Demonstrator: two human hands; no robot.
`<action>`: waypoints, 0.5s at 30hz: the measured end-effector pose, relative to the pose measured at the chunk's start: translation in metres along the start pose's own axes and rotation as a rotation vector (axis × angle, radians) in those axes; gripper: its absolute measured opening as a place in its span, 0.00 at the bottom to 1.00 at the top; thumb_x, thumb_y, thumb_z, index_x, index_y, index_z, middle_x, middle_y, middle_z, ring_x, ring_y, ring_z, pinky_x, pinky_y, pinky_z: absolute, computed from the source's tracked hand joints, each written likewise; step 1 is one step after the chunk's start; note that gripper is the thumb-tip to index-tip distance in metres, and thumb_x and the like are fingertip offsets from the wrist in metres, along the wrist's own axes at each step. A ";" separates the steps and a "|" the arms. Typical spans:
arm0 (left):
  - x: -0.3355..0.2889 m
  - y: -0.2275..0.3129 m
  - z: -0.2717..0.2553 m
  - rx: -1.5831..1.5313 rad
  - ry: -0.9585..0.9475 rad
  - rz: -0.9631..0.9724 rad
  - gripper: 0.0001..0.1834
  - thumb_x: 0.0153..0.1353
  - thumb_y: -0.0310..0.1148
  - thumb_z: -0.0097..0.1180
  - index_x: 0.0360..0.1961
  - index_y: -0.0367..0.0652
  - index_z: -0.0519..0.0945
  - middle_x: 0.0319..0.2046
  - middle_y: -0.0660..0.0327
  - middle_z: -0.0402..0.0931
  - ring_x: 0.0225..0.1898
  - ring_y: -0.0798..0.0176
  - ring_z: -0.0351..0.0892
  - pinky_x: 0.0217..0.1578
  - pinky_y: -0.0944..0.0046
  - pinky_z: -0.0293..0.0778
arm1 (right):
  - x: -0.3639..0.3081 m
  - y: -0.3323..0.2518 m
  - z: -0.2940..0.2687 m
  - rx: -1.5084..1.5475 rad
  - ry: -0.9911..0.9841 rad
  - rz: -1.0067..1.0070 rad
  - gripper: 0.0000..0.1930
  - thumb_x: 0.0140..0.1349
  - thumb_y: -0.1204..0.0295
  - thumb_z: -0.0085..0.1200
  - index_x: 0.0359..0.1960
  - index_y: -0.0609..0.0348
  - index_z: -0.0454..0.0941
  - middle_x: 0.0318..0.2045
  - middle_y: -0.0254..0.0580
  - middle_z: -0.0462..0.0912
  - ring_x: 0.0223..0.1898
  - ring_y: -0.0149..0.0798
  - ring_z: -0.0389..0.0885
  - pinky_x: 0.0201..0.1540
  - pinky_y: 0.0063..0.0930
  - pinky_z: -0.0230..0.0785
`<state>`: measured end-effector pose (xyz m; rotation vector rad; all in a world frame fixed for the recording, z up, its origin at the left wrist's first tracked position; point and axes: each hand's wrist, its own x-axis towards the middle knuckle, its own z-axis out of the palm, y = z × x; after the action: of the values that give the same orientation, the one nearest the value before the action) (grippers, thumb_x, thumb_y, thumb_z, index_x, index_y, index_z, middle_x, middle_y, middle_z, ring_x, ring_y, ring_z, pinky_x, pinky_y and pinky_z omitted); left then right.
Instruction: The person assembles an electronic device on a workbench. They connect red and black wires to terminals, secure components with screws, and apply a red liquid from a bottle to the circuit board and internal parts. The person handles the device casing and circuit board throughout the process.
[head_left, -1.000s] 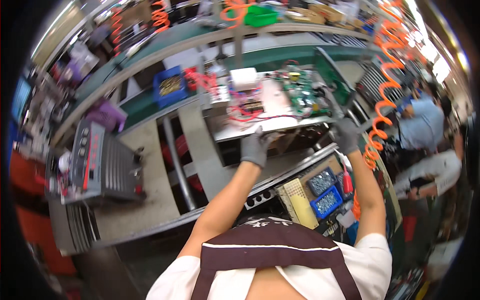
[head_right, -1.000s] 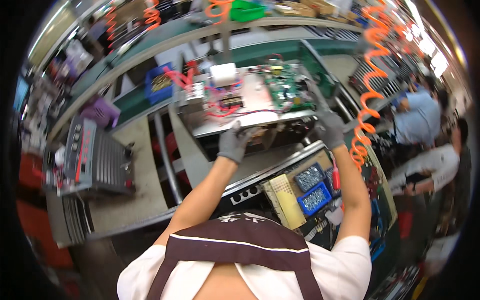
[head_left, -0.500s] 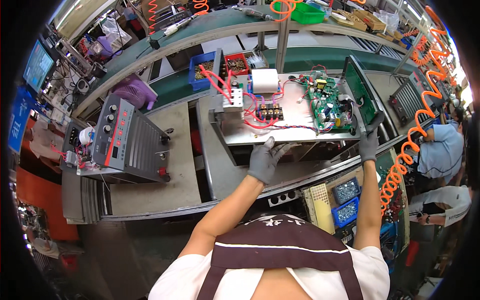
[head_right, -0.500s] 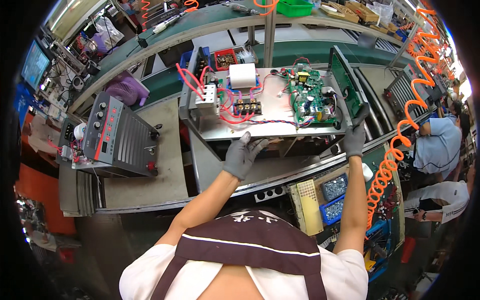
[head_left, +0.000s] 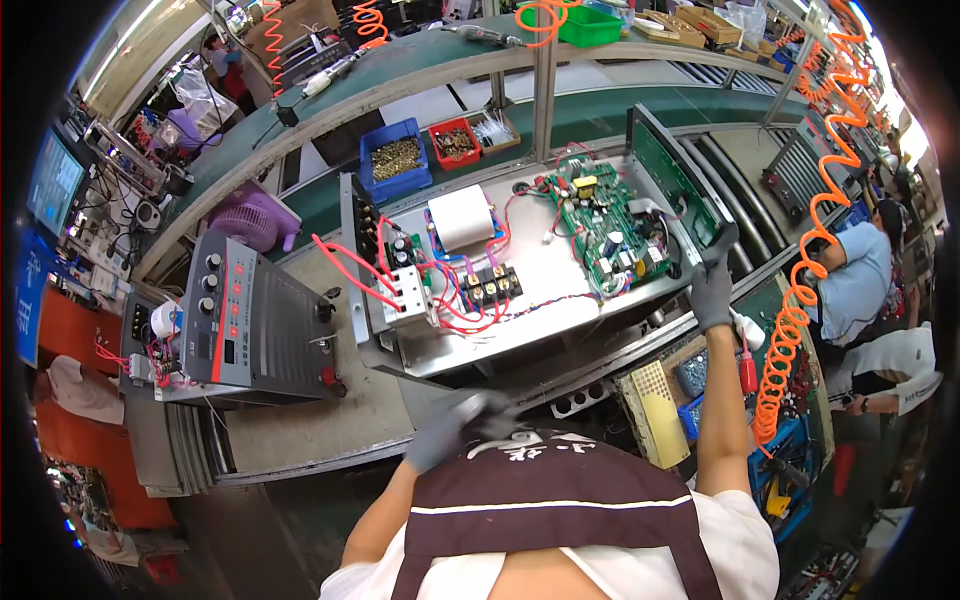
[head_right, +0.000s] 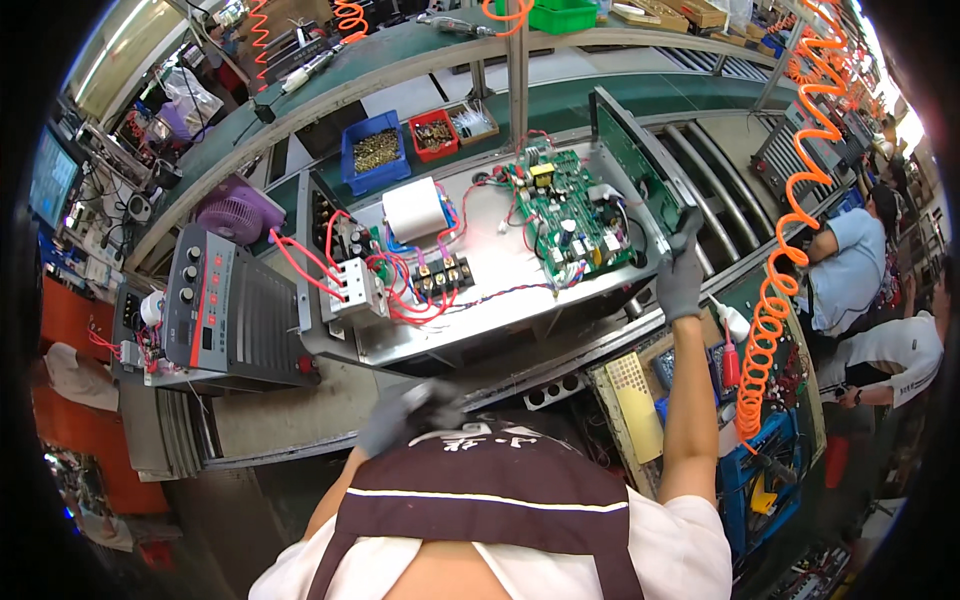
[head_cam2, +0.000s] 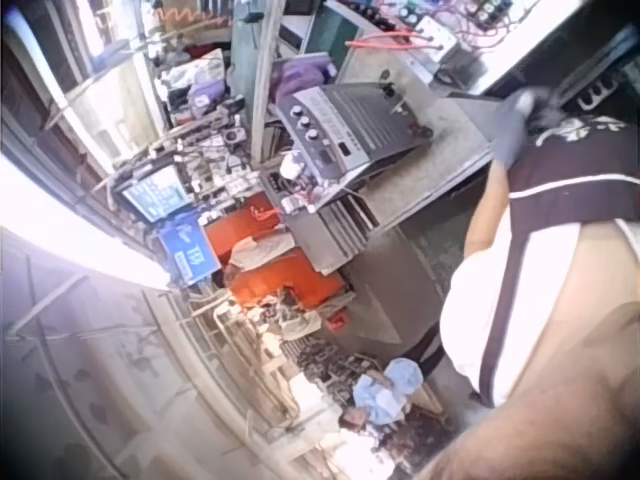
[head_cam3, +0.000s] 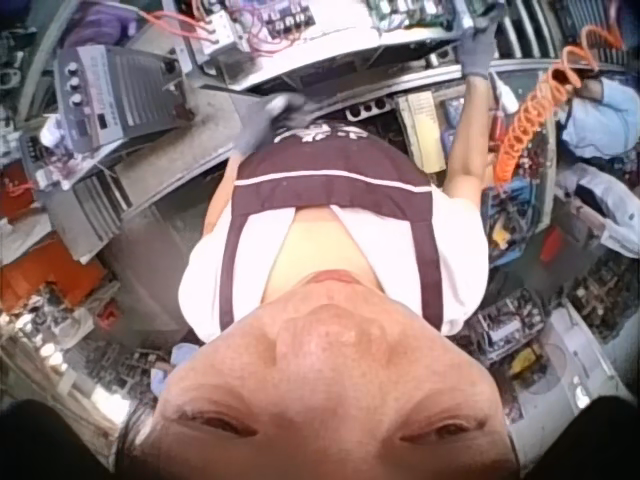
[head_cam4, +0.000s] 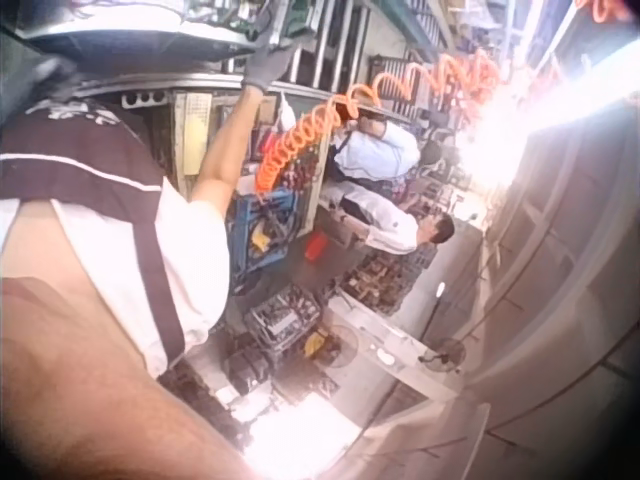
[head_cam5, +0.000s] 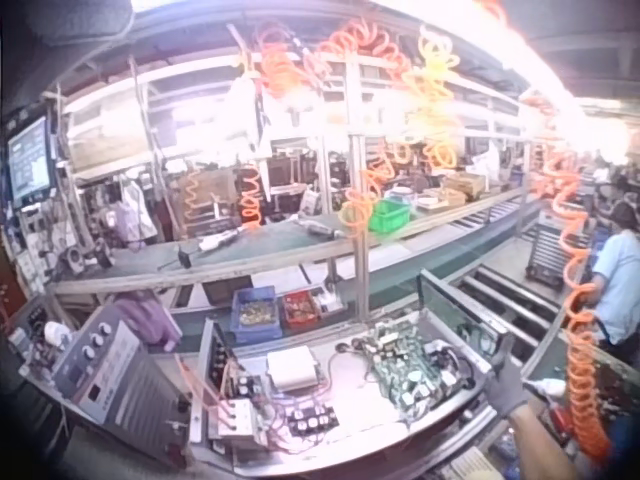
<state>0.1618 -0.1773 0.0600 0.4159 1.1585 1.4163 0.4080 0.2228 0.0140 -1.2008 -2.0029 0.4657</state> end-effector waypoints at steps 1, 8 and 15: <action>-0.019 0.012 -0.016 0.178 0.052 0.013 0.19 0.66 0.40 0.44 0.43 0.33 0.76 0.38 0.53 0.79 0.38 0.60 0.80 0.37 0.64 0.76 | -0.006 -0.003 0.000 0.017 0.004 0.012 0.34 0.54 0.76 0.46 0.65 0.63 0.52 0.38 0.60 0.78 0.40 0.62 0.76 0.42 0.48 0.67; -0.030 0.137 -0.016 1.031 0.753 0.736 0.19 0.59 0.42 0.53 0.42 0.35 0.76 0.37 0.55 0.76 0.33 0.60 0.75 0.31 0.64 0.71 | -0.013 0.000 0.003 0.033 0.022 0.063 0.32 0.55 0.76 0.46 0.64 0.62 0.53 0.44 0.61 0.77 0.45 0.62 0.75 0.48 0.46 0.67; 0.000 0.170 0.018 1.754 0.823 0.737 0.32 0.47 0.43 0.65 0.50 0.36 0.72 0.47 0.50 0.70 0.46 0.46 0.73 0.43 0.53 0.72 | -0.040 -0.074 -0.011 0.085 0.381 -0.022 0.25 0.55 0.81 0.44 0.58 0.64 0.62 0.47 0.52 0.75 0.46 0.48 0.76 0.51 0.38 0.67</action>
<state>0.0840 -0.1371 0.2065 1.6662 3.0194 0.6770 0.3835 0.1504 0.0517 -1.1192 -1.6531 0.2828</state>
